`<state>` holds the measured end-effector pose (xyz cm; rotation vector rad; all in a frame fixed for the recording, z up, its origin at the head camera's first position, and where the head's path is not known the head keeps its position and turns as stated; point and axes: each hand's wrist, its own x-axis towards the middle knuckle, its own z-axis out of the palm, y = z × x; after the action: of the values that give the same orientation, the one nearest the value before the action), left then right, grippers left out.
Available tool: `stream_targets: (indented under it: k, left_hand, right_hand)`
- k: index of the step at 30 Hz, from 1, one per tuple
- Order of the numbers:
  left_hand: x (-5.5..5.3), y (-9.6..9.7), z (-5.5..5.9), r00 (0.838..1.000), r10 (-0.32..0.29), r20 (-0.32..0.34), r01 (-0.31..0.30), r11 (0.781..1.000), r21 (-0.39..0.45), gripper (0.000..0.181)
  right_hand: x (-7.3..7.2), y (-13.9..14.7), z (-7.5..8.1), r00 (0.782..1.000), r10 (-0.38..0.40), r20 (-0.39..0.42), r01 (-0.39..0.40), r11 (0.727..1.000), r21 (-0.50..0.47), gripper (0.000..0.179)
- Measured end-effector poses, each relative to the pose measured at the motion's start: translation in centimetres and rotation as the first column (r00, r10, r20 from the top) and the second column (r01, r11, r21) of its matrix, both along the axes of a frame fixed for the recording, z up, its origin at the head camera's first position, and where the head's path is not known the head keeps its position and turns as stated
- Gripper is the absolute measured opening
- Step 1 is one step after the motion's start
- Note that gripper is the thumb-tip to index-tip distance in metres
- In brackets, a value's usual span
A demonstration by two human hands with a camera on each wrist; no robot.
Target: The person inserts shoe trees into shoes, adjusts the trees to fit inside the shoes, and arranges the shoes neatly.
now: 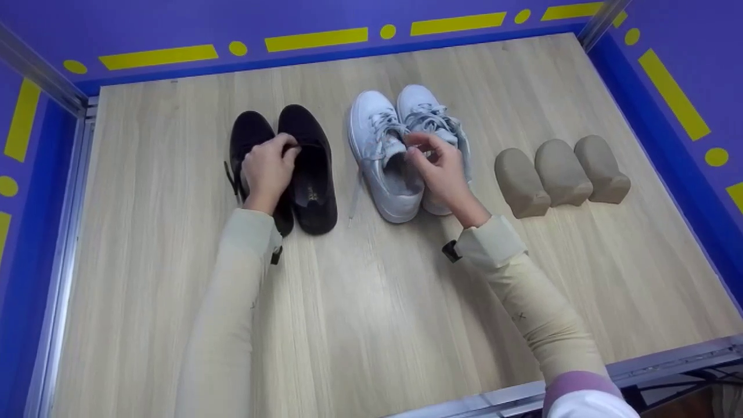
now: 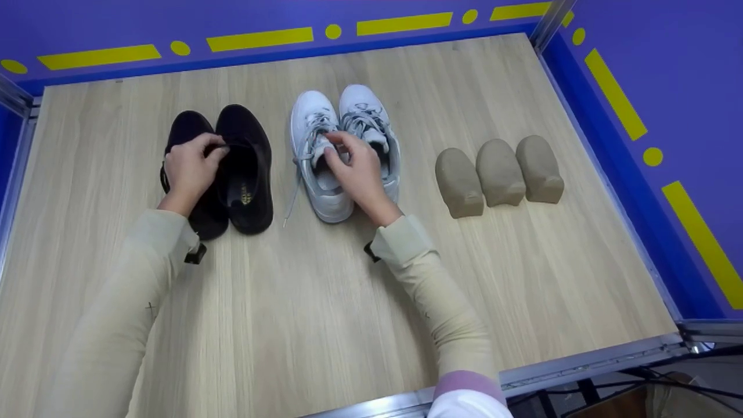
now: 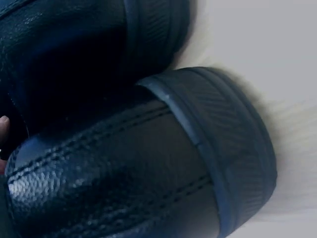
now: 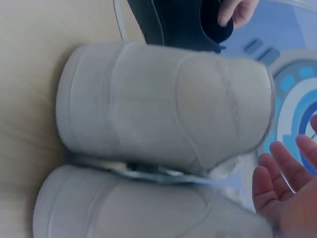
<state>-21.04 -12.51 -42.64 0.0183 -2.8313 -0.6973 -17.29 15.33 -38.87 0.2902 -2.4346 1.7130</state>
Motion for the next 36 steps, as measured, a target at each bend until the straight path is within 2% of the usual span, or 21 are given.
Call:
stream_targets:
  k: [5, 8, 14, 17, 21, 29, 36]
  left_hand:
    - [0.0, -0.1, 0.3, 0.999, 0.012, 0.042, -0.014, 0.999, 0.04, 0.017]
    - [0.0, 0.0, 0.4, 0.999, 0.018, 0.043, -0.02, 0.998, 0.056, 0.016]
    - [-0.1, -0.1, 0.3, 0.999, 0.014, 0.037, -0.016, 0.998, 0.067, 0.016]
    - [-0.3, -0.1, 0.3, 0.999, 0.004, 0.034, -0.007, 0.997, 0.073, 0.016]
    - [-0.4, -0.2, 0.4, 0.999, -0.02, 0.037, 0.017, 0.996, 0.082, 0.017]
    - [-0.6, -0.4, 0.3, 0.997, -0.064, 0.04, 0.061, 0.995, 0.083, 0.016]
    - [-0.7, -0.5, 0.1, 0.996, -0.083, 0.014, 0.081, 0.991, 0.107, 0.016]
  right_hand:
    - [0.8, 0.6, 1.6, 0.999, -0.05, -0.003, 0.05, 0.998, -0.038, 0.024]
    - [0.7, 1.4, 1.5, 0.997, -0.078, -0.001, 0.078, 0.996, -0.053, 0.024]
    - [-0.3, 3.6, -0.7, 0.992, -0.123, 0.026, 0.125, 0.988, -0.093, 0.024]
    - [-0.6, 4.7, -1.8, 0.986, -0.166, 0.034, 0.168, 0.983, -0.074, 0.025]
    - [-0.4, 5.9, -2.6, 0.978, -0.205, 0.025, 0.205, 0.978, -0.025, 0.026]
    - [1.5, 6.9, -1.2, 0.964, -0.263, 0.029, 0.262, 0.964, 0.04, 0.029]
    - [0.9, 10.0, -4.3, 0.965, -0.248, 0.089, 0.248, 0.969, 0.016, 0.034]
